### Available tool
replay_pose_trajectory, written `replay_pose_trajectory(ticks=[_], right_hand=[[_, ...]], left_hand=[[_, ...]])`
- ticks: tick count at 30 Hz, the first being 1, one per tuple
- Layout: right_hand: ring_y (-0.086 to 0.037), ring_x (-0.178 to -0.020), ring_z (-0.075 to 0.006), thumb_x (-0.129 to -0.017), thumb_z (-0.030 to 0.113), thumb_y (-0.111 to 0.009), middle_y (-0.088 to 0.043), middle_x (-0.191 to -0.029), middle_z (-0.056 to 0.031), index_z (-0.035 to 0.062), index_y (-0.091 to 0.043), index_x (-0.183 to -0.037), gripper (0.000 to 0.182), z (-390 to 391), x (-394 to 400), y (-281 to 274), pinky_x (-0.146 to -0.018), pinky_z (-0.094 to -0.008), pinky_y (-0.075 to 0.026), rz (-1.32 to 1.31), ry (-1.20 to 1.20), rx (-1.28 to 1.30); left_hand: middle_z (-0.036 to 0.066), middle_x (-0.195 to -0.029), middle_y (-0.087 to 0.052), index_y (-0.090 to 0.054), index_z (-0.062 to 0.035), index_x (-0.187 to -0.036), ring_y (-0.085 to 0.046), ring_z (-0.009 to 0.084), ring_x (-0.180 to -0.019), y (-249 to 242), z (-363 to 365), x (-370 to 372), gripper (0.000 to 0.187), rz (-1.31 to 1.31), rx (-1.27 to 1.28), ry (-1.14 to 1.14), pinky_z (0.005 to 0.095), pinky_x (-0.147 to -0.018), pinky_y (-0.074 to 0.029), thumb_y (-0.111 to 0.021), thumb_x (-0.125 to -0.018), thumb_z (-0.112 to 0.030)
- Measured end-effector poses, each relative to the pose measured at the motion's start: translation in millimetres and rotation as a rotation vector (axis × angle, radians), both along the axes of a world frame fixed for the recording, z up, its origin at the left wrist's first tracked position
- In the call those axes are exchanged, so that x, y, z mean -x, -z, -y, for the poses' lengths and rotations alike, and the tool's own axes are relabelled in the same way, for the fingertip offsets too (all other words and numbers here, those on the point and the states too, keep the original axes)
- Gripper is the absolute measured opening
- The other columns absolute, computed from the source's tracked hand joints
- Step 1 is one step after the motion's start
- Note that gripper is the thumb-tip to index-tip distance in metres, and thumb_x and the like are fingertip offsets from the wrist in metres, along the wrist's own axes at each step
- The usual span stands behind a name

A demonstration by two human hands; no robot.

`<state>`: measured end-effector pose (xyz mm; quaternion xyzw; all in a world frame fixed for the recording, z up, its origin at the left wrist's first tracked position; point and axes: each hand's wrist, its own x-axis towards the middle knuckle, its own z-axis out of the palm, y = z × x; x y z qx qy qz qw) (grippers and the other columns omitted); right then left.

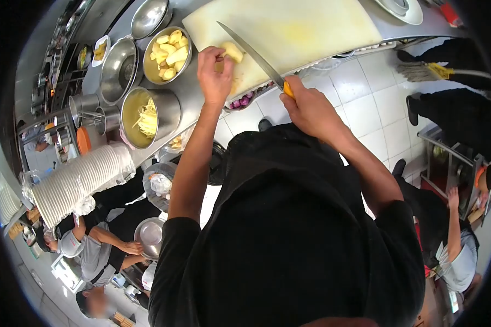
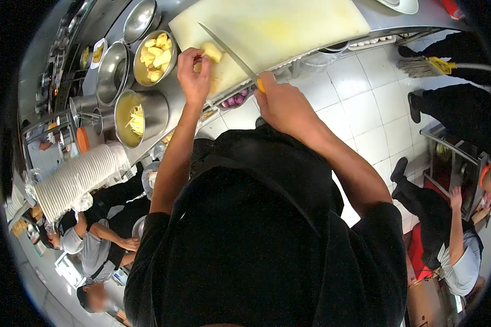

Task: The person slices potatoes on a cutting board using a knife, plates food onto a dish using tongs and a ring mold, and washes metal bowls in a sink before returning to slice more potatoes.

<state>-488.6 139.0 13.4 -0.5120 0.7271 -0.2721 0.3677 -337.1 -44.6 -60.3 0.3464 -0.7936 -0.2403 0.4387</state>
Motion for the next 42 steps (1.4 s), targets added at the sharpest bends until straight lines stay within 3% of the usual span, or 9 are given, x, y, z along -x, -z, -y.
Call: replay_pose_trajectory(ticks=[5,8,12,23,26,42], right_hand=[[-0.056,-0.069,-0.0474,-0.089,0.018,-0.05,-0.058,-0.069,-0.0279,0.0015,-0.039,-0.104,0.025,4.0,-3.3,-4.4,-0.063,-0.0564,-0.041,-0.024,-0.014,-0.002],[-0.056,-0.072,-0.0464,-0.092,0.021,-0.048,-0.059,-0.072,-0.0273,0.0028,-0.039,-0.111,0.028,4.3,-4.7,-6.7,-0.065,-0.0516,-0.042,-0.054,-0.021,-0.074],[-0.057,-0.074,-0.0463,-0.092,0.021,-0.048,-0.06,-0.073,-0.0276,0.0029,-0.04,-0.113,0.029,6.1,-4.2,-12.6,-0.066,-0.0513,-0.042,-0.07,-0.032,-0.087],[-0.057,-0.074,-0.0468,-0.091,0.021,-0.051,-0.059,-0.074,-0.0281,0.002,-0.041,-0.113,0.031,8.5,-4.2,-24.0,-0.066,-0.0518,-0.042,-0.079,0.005,-0.105],[-0.055,-0.068,-0.0488,-0.089,0.015,-0.05,-0.058,-0.067,-0.028,0.0011,-0.041,-0.103,0.022,10.4,-7.0,-22.0,-0.063,-0.0564,-0.041,-0.079,0.001,-0.006],[-0.056,-0.072,-0.0483,-0.09,0.017,-0.05,-0.058,-0.071,-0.0287,0.0013,-0.039,-0.109,0.027,21.2,-11.9,-24.7,-0.065,-0.0554,-0.041,-0.143,-0.045,-0.041]], left_hand=[[0.012,-0.091,-0.056,-0.059,-0.0011,-0.087,-0.056,0.0232,-0.077,-0.8,2.8,-0.8,0.014,0.005,0.034,-0.009,0.0318,-0.067,-0.048,-0.062,-0.073,0.002],[0.012,-0.089,-0.056,-0.059,-0.0011,-0.086,-0.056,0.0256,-0.079,-2.1,6.8,1.2,0.013,0.062,0.111,-0.011,0.0332,-0.067,-0.047,-0.061,-0.073,0.002],[0.013,-0.088,-0.056,-0.058,-0.0011,-0.083,-0.055,0.0273,-0.079,8.2,11.6,7.0,0.011,0.024,0.146,0.002,0.0348,-0.068,-0.046,-0.06,-0.073,0.001],[0.013,-0.087,-0.057,-0.057,-0.0016,-0.082,-0.055,0.029,-0.078,15.5,13.4,6.4,0.01,0.005,0.116,-0.037,0.0371,-0.07,-0.046,-0.06,-0.072,0.0],[0.013,-0.086,-0.057,-0.056,-0.002,-0.081,-0.055,0.0295,-0.079,12.9,12.8,7.9,0.011,0.01,0.127,-0.056,0.0376,-0.071,-0.046,-0.061,-0.071,0.0],[0.012,-0.086,-0.056,-0.055,-0.0027,-0.081,-0.055,0.0295,-0.081,8.3,11.3,9.6,0.015,0.006,0.174,-0.067,0.0379,-0.072,-0.046,-0.063,-0.069,0.002]])
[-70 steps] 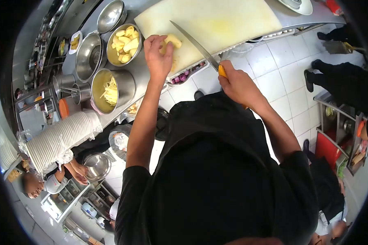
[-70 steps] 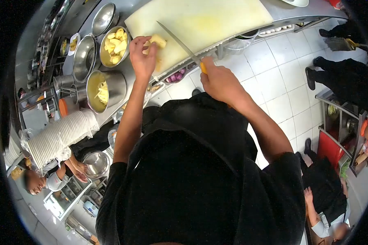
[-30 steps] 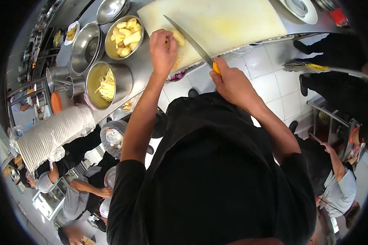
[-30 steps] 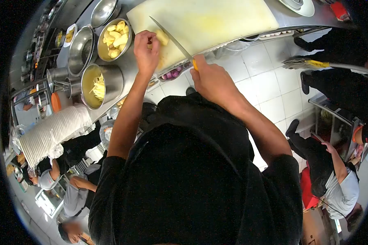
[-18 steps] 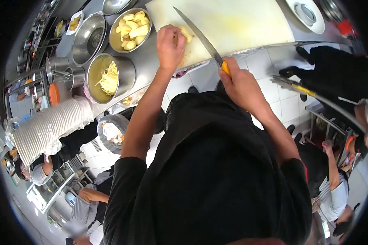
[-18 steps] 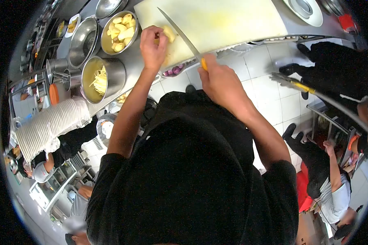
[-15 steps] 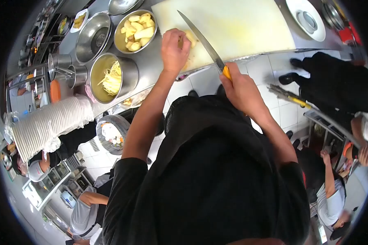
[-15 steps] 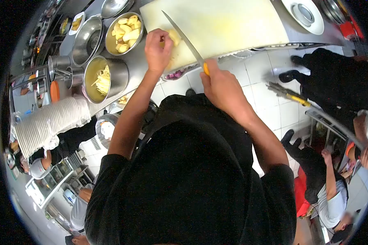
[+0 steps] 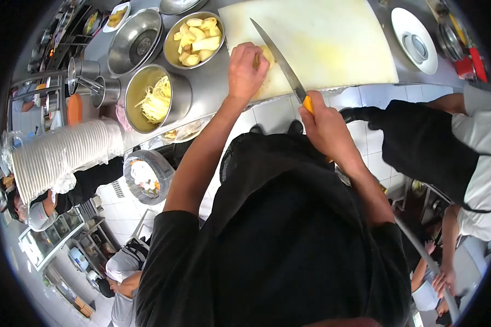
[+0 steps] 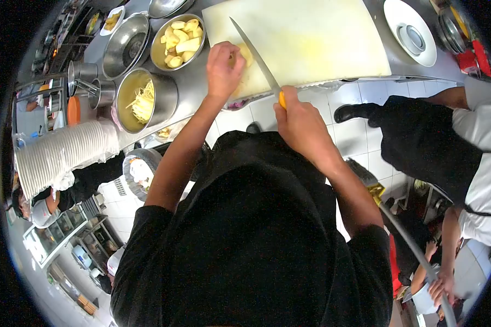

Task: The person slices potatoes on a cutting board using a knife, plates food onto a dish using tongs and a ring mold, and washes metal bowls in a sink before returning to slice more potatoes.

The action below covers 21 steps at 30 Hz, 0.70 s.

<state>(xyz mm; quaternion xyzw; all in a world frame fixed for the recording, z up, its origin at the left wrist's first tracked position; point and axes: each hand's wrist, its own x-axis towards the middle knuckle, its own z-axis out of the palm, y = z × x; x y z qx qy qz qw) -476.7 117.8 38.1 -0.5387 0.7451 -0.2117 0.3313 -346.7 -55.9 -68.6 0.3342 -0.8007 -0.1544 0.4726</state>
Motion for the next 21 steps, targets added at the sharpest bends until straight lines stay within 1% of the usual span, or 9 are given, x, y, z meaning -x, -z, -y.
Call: replay_pose_trajectory(ticks=[2,5,8,11,14,17,21], right_hand=[[-0.056,-0.071,-0.0485,-0.09,0.017,-0.05,-0.058,-0.07,-0.0288,0.0014,-0.038,-0.109,0.027,1.1,-1.3,3.9,-0.064,-0.0555,-0.041,-0.028,-0.009,0.014],[-0.056,-0.071,-0.0485,-0.09,0.017,-0.049,-0.058,-0.069,-0.0286,0.0018,-0.037,-0.106,0.025,7.9,-2.2,10.3,-0.063,-0.0558,-0.042,0.016,-0.023,0.05],[-0.056,-0.07,-0.0487,-0.09,0.017,-0.049,-0.057,-0.068,-0.0288,0.0015,-0.037,-0.102,0.023,23.9,-5.1,14.9,-0.062,-0.0558,-0.042,-0.009,-0.029,0.019],[-0.057,-0.072,-0.0487,-0.089,0.016,-0.049,-0.058,-0.07,-0.0296,0.001,-0.037,-0.1,0.023,45.5,-6.8,30.2,-0.066,-0.0559,-0.043,0.011,-0.04,0.082],[-0.057,-0.076,-0.0484,-0.089,0.017,-0.049,-0.058,-0.074,-0.0302,0.0003,-0.037,-0.101,0.024,67.0,-8.6,48.7,-0.069,-0.0558,-0.042,0.002,-0.047,0.01],[-0.057,-0.078,-0.0481,-0.088,0.018,-0.05,-0.059,-0.078,-0.03,-0.0003,-0.037,-0.102,0.025,71.9,-6.5,47.4,-0.072,-0.0551,-0.042,0.026,-0.046,-0.018],[-0.057,-0.079,-0.0478,-0.089,0.019,-0.049,-0.06,-0.081,-0.0304,-0.0007,-0.039,-0.105,0.028,66.6,-1.5,44.3,-0.073,-0.0534,-0.043,0.042,0.002,-0.019]], left_hand=[[0.012,-0.086,-0.056,-0.055,-0.0024,-0.08,-0.055,0.0298,-0.081,-1.2,-1.9,-1.0,0.015,0.002,-0.01,0.004,0.0381,-0.072,-0.046,-0.063,-0.069,0.002],[0.012,-0.086,-0.056,-0.056,-0.002,-0.08,-0.055,0.0302,-0.082,-2.9,-2.2,-1.3,0.014,0.004,-0.012,0.007,0.0383,-0.072,-0.047,-0.063,-0.069,0.002],[0.012,-0.086,-0.056,-0.056,-0.0018,-0.08,-0.055,0.0304,-0.082,-4.3,-1.7,0.0,0.013,-0.01,0.001,0.006,0.0383,-0.072,-0.047,-0.063,-0.069,0.002],[0.012,-0.086,-0.056,-0.056,-0.0017,-0.079,-0.055,0.0302,-0.081,-5.5,-3.2,-0.6,0.014,-0.021,0.02,0.01,0.0382,-0.072,-0.047,-0.062,-0.068,0.002],[0.012,-0.086,-0.056,-0.056,-0.0018,-0.08,-0.054,0.03,-0.081,-3.4,-2.0,0.4,0.014,-0.019,0.027,0.007,0.0383,-0.072,-0.047,-0.062,-0.068,0.002],[0.012,-0.086,-0.056,-0.056,-0.002,-0.079,-0.054,0.0297,-0.081,-0.2,-0.8,-1.0,0.015,-0.023,0.0,0.006,0.0384,-0.073,-0.046,-0.062,-0.067,0.002],[0.011,-0.085,-0.056,-0.055,-0.0024,-0.079,-0.054,0.0292,-0.081,1.9,-1.9,-0.4,0.014,-0.024,-0.013,0.001,0.038,-0.073,-0.046,-0.062,-0.067,0.001]])
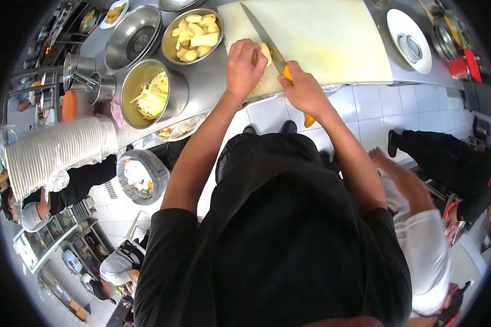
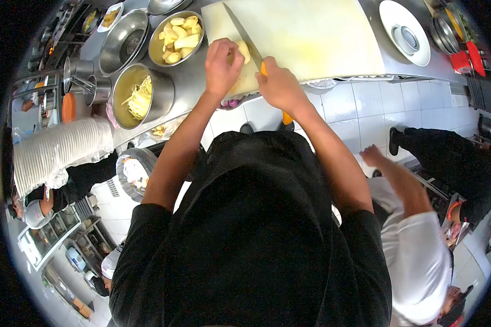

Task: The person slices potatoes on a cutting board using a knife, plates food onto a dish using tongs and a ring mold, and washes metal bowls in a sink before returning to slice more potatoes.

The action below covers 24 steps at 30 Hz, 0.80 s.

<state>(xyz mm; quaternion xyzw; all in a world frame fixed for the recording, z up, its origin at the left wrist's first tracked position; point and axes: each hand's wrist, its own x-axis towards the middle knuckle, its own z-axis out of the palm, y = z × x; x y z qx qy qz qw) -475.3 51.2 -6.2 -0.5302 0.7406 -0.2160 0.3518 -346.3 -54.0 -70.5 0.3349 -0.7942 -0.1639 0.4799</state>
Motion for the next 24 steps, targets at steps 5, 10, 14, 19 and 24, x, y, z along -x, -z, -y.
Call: replay_pose_trajectory(ticks=[5,10,14,19,24], right_hand=[[-0.058,-0.078,-0.0479,-0.089,0.02,-0.049,-0.059,-0.079,-0.031,-0.0007,-0.04,-0.107,0.029,-23.4,6.8,-26.2,-0.07,-0.0519,-0.043,0.015,0.052,-0.017],[-0.057,-0.074,-0.0489,-0.09,0.021,-0.051,-0.059,-0.075,-0.0296,0.0016,-0.041,-0.104,0.026,-48.8,7.1,-34.2,-0.066,-0.0525,-0.043,0.003,0.056,-0.006],[-0.057,-0.073,-0.0492,-0.09,0.02,-0.051,-0.059,-0.074,-0.0296,0.0023,-0.04,-0.103,0.024,-61.4,2.6,-39.6,-0.064,-0.0532,-0.042,0.006,0.052,-0.018],[-0.056,-0.072,-0.0493,-0.09,0.02,-0.051,-0.059,-0.072,-0.0295,0.0023,-0.041,-0.103,0.024,-66.1,0.2,-36.2,-0.064,-0.0534,-0.042,0.035,0.048,-0.022],[-0.056,-0.072,-0.0492,-0.09,0.019,-0.051,-0.059,-0.072,-0.0296,0.0016,-0.041,-0.102,0.024,-64.6,-2.5,-34.7,-0.064,-0.0532,-0.043,0.037,0.045,-0.019]], left_hand=[[0.011,-0.085,-0.056,-0.056,-0.0023,-0.079,-0.055,0.0276,-0.079,0.1,1.3,-0.6,0.013,-0.004,0.022,0.003,0.0365,-0.071,-0.047,-0.062,-0.069,0.001],[0.011,-0.085,-0.057,-0.056,-0.0014,-0.08,-0.056,0.0252,-0.074,1.8,3.8,0.0,0.011,0.005,0.085,-0.009,0.0341,-0.067,-0.049,-0.062,-0.071,0.001],[0.011,-0.085,-0.057,-0.057,-0.0011,-0.08,-0.056,0.0257,-0.075,3.0,4.3,0.2,0.011,0.004,0.073,-0.011,0.0338,-0.067,-0.049,-0.062,-0.071,0.001],[0.012,-0.086,-0.057,-0.057,-0.0009,-0.08,-0.057,0.0262,-0.077,2.1,3.4,0.3,0.01,0.006,0.07,-0.014,0.0335,-0.068,-0.05,-0.062,-0.072,0.0],[0.011,-0.086,-0.057,-0.058,-0.0015,-0.08,-0.057,0.0256,-0.078,1.0,2.8,-0.2,0.009,0.022,0.06,-0.025,0.0335,-0.069,-0.049,-0.062,-0.072,-0.002]])
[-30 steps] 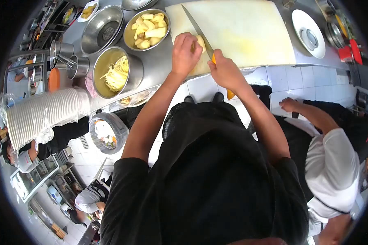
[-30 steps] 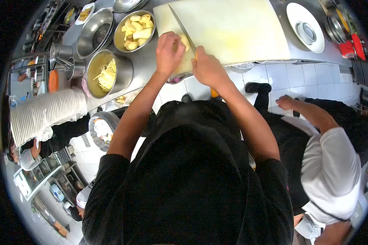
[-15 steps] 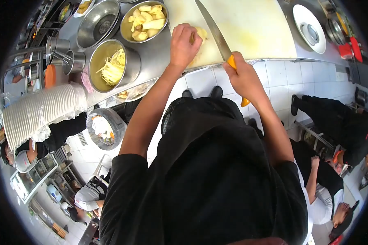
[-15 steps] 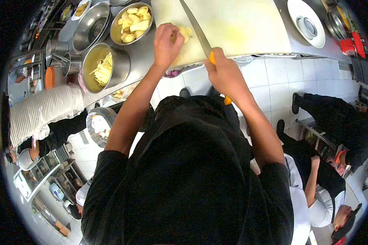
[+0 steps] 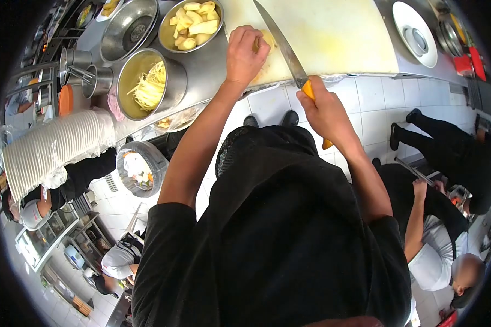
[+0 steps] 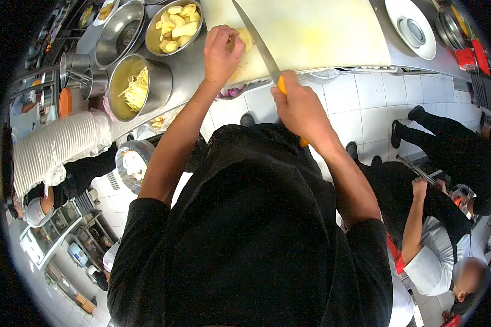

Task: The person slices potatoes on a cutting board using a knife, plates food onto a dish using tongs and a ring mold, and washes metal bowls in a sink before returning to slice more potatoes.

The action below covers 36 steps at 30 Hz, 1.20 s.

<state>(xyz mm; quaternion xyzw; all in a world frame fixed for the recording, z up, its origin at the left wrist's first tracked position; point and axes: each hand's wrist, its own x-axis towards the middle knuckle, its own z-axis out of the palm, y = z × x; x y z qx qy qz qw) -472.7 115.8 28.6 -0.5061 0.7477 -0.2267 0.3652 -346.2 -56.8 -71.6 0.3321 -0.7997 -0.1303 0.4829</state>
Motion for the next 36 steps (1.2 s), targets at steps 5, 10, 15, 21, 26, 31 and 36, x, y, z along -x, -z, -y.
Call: replay_pose_trajectory(ticks=[5,10,15,21,26,31,36], right_hand=[[-0.056,-0.072,-0.0493,-0.09,0.019,-0.051,-0.058,-0.072,-0.0301,0.0008,-0.04,-0.101,0.024,1.1,-0.7,-0.9,-0.064,-0.0536,-0.042,-0.012,-0.021,0.004],[-0.056,-0.072,-0.0497,-0.09,0.018,-0.051,-0.058,-0.072,-0.0305,0.0003,-0.04,-0.102,0.024,3.0,-0.6,-2.2,-0.064,-0.0542,-0.042,-0.022,-0.032,0.0],[-0.056,-0.072,-0.0501,-0.089,0.018,-0.051,-0.058,-0.071,-0.031,-0.0003,-0.04,-0.101,0.025,7.9,0.3,0.0,-0.065,-0.0546,-0.042,-0.053,-0.058,0.02],[-0.056,-0.077,-0.0499,-0.089,0.018,-0.05,-0.058,-0.076,-0.0324,-0.0016,-0.038,-0.098,0.025,32.2,-0.7,10.5,-0.069,-0.0549,-0.042,-0.071,-0.095,0.038],[-0.057,-0.071,-0.0457,-0.09,0.02,-0.049,-0.057,-0.073,-0.0286,-0.002,-0.036,-0.098,0.027,56.6,-4.3,41.4,-0.064,-0.0494,-0.043,-0.032,-0.069,0.017],[-0.057,-0.07,-0.0449,-0.09,0.02,-0.05,-0.057,-0.072,-0.0278,-0.0019,-0.038,-0.097,0.026,60.6,0.7,41.2,-0.065,-0.0488,-0.043,0.002,-0.042,0.015],[-0.056,-0.075,-0.0486,-0.089,0.02,-0.052,-0.058,-0.073,-0.0293,-0.0013,-0.04,-0.097,0.026,34.8,3.9,10.7,-0.066,-0.0517,-0.043,-0.004,-0.031,0.037]], left_hand=[[0.01,-0.084,-0.055,-0.057,-0.0035,-0.078,-0.054,0.0282,-0.08,-0.2,-1.6,0.8,0.012,-0.03,-0.056,0.01,0.0367,-0.07,-0.046,-0.062,-0.068,-0.001],[0.009,-0.084,-0.055,-0.057,-0.0039,-0.078,-0.053,0.028,-0.081,-0.4,-1.5,1.5,0.011,-0.037,-0.067,0.013,0.037,-0.071,-0.046,-0.062,-0.068,-0.001],[0.009,-0.085,-0.056,-0.057,-0.0042,-0.077,-0.053,0.0279,-0.081,-1.4,-1.9,1.3,0.011,-0.034,-0.073,0.007,0.0371,-0.071,-0.046,-0.062,-0.068,-0.001],[0.009,-0.085,-0.056,-0.057,-0.0043,-0.078,-0.054,0.0284,-0.081,-1.2,-2.2,0.9,0.011,-0.035,-0.084,0.02,0.0374,-0.071,-0.046,-0.062,-0.068,-0.002],[0.01,-0.084,-0.056,-0.057,-0.0036,-0.078,-0.053,0.0289,-0.08,-0.4,-1.1,0.7,0.011,-0.033,-0.083,0.02,0.0378,-0.071,-0.046,-0.062,-0.068,-0.002],[0.01,-0.084,-0.056,-0.057,-0.0026,-0.078,-0.054,0.0293,-0.079,-3.6,-1.2,-0.5,0.012,-0.028,-0.051,0.023,0.0379,-0.07,-0.046,-0.062,-0.067,0.0],[0.011,-0.084,-0.055,-0.057,-0.0022,-0.078,-0.054,0.0293,-0.079,-5.5,-4.6,-1.0,0.012,-0.042,-0.093,0.006,0.0376,-0.07,-0.046,-0.061,-0.067,0.001]])
